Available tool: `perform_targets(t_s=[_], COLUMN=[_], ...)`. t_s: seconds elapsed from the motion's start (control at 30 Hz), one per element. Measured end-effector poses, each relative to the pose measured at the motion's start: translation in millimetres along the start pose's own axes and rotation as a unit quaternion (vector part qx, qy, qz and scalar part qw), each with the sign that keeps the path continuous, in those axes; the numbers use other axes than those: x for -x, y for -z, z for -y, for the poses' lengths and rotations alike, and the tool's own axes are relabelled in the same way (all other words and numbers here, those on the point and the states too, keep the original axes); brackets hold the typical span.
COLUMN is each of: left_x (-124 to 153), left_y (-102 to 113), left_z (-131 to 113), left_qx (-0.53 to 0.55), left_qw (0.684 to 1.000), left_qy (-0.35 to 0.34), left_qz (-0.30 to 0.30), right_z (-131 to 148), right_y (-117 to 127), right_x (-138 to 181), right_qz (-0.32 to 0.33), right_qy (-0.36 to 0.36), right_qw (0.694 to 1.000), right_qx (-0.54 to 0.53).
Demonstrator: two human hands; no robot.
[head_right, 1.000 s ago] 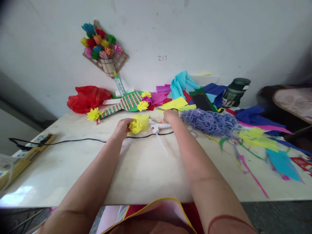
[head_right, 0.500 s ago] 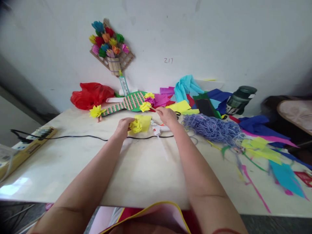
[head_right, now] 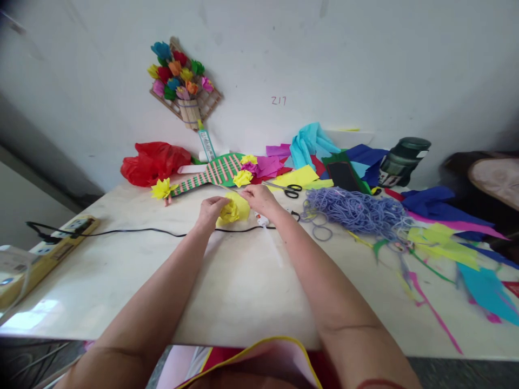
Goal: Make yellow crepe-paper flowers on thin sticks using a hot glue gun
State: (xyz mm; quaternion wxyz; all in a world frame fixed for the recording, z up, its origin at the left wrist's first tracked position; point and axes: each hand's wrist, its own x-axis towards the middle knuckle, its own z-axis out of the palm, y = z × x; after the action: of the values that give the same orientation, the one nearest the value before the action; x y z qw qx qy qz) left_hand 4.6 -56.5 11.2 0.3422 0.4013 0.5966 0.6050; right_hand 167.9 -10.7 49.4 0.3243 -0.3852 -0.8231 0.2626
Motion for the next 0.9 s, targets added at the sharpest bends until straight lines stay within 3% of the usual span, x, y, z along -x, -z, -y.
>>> perform_targets(t_s=[0.27,0.9], left_x=[0.0,4.0], left_y=[0.1,-3.0], left_z=[1.4,0.6], left_qx=[-0.028,-0.02], left_qw=[0.999,0.998], left_qy=[-0.025,-0.033], left_qz=[0.013,0.053], right_z=[4.4,-0.1], right_y=[-1.7,-1.3], right_x=[2.2,-1.7], right_qz=[0.066,0.068], right_qy=[-0.063,-0.011], right_qw=[0.994,0.995], right_qx=[-0.067,0.068])
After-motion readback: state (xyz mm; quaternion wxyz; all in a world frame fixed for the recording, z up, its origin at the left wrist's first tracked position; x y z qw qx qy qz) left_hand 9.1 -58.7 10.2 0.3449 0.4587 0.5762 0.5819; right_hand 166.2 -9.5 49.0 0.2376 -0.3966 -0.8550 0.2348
